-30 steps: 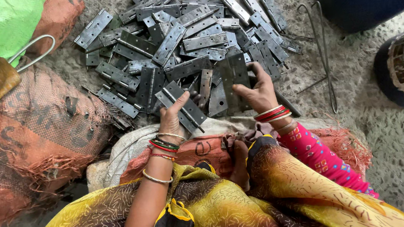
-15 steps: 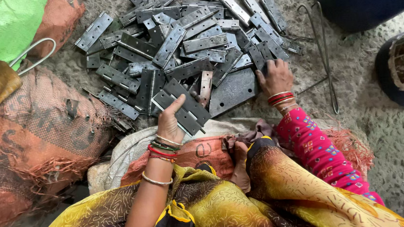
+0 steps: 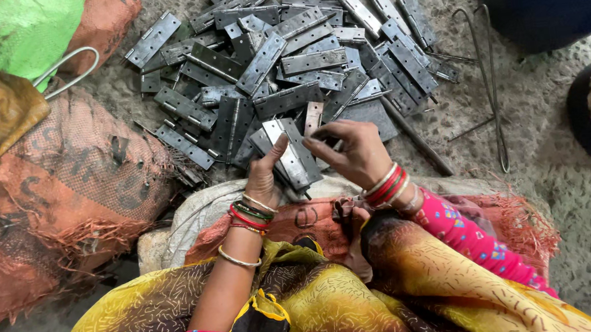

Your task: The person sits on the floor and assembles metal hinges by inserting pins into them. They use a metal rod to hammer the pins into place and then place the assembled hinges into a white sack.

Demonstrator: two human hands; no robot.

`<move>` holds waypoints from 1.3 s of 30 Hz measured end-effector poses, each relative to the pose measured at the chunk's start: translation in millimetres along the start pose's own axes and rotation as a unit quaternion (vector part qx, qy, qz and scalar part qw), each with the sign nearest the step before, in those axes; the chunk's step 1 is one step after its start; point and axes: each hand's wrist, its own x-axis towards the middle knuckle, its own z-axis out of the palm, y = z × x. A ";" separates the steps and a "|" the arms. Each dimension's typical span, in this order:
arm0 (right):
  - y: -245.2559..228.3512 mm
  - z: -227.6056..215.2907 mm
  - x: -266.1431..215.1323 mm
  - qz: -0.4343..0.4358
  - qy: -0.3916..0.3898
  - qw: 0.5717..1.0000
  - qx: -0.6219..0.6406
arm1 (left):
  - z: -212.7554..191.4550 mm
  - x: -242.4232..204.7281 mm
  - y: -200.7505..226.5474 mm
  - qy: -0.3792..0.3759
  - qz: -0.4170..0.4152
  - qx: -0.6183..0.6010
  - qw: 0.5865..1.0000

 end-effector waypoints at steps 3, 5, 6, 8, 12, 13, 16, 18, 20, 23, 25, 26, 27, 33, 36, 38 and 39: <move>15.1 26.1 21.8 0.047 0.009 0.993 -0.111 | -6.7 -3.5 2.9 0.043 -0.013 0.025 0.999; 37.7 40.8 28.0 0.108 -0.007 0.973 -0.205 | -5.7 -10.0 9.0 -0.032 -0.019 -0.029 0.999; 47.7 47.0 26.7 0.142 -0.012 0.965 -0.219 | -3.4 -11.9 13.2 -0.053 -0.017 -0.037 0.998; 62.6 61.1 22.4 0.211 -0.023 0.946 -0.245 | 2.3 -12.4 19.7 -0.094 -0.016 -0.051 0.994; 81.7 83.4 20.7 0.187 0.033 0.952 -0.241 | 2.2 -11.9 24.1 -0.087 -0.021 -0.121 0.989; 84.6 86.6 20.9 0.186 0.038 0.954 -0.231 | 1.8 -11.3 24.7 -0.078 -0.017 -0.124 0.989; 92.8 88.6 17.0 0.194 0.037 0.972 -0.131 | 1.6 -13.6 23.2 -0.046 0.019 -0.101 0.994; 98.6 87.6 16.9 0.166 0.040 0.982 -0.080 | 3.1 -15.1 27.1 -0.045 0.033 -0.097 0.994; 106.5 86.4 14.4 0.104 0.046 0.991 -0.074 | 5.9 -13.6 29.1 -0.068 0.025 -0.122 0.990; 118.4 80.5 8.7 0.146 0.007 0.988 0.049 | 6.3 -13.2 29.2 -0.058 0.008 -0.120 0.991; 123.2 84.2 6.9 0.189 0.036 0.973 0.130 | 3.8 -10.1 26.5 -0.073 0.006 -0.125 0.989; 125.1 83.1 6.3 0.210 0.051 0.961 0.170 | 2.4 -8.1 23.7 -0.080 0.005 -0.128 0.989; 125.4 79.9 6.8 0.213 0.054 0.953 0.208 | 0.3 -6.6 21.8 -0.067 0.009 -0.122 0.990; 66.9 0.7 23.2 0.152 0.106 0.931 0.315 | -2.8 -6.0 19.4 0.006 0.041 -0.064 0.997; 18.3 -51.7 17.3 0.020 0.161 0.974 0.160 | 0.2 -6.8 19.8 0.025 0.050 -0.056 0.997; 4.7 -68.7 5.9 -0.038 0.158 0.987 -0.017 | 2.0 -6.1 20.3 0.007 0.056 -0.070 0.996; 7.7 -71.8 0.6 -0.066 0.153 0.980 -0.106 | 3.1 -6.5 20.2 0.015 0.062 -0.063 0.996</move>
